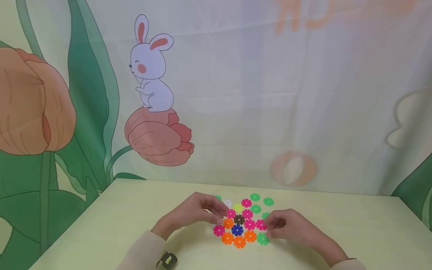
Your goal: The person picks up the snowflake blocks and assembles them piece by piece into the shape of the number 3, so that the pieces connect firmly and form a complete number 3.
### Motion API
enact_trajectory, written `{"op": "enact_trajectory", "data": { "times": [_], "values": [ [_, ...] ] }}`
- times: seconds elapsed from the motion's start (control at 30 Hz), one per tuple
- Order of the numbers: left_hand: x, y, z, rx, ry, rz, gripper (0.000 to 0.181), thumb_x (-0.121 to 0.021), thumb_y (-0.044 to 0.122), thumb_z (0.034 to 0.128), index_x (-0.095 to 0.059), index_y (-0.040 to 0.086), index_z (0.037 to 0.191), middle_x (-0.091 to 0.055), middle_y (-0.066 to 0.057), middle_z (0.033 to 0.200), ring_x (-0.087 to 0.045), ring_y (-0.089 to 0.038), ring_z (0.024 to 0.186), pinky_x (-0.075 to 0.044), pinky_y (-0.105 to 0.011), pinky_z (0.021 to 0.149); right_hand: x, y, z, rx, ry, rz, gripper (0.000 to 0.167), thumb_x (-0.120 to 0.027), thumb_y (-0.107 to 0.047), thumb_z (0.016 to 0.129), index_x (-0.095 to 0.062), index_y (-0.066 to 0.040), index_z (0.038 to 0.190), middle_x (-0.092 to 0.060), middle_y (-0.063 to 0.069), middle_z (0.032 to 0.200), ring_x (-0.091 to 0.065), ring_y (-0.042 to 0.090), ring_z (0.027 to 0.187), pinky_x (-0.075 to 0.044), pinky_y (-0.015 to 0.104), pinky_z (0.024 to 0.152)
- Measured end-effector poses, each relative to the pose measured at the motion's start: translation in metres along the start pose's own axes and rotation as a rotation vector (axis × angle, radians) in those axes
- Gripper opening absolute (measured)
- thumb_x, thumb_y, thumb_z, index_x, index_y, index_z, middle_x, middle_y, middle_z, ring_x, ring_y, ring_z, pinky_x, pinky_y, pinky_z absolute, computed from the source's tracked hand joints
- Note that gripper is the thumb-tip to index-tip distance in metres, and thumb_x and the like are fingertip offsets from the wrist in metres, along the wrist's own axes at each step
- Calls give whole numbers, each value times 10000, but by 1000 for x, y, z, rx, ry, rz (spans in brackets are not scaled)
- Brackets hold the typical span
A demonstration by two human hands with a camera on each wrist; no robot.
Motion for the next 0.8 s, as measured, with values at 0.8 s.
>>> {"op": "enact_trajectory", "data": {
  "times": [0.8],
  "values": [
    [-29,-7,4,130,-81,294,218,-911,32,827,-834,143,998,-757,81,906,-663,-87,838,-561,-227,773,-13,2,1,30,-17,-66,251,-902,-178,859,-745,-112,1044,-644,-9,900,-564,172,820,-518,230,680]
  ]
}}
Point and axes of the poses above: each hand's wrist, its own z-axis towards the middle knuckle, its own x-axis out of the back of the hand, y = z × x, the point moved 6 cm from there along z, towards the middle knuckle
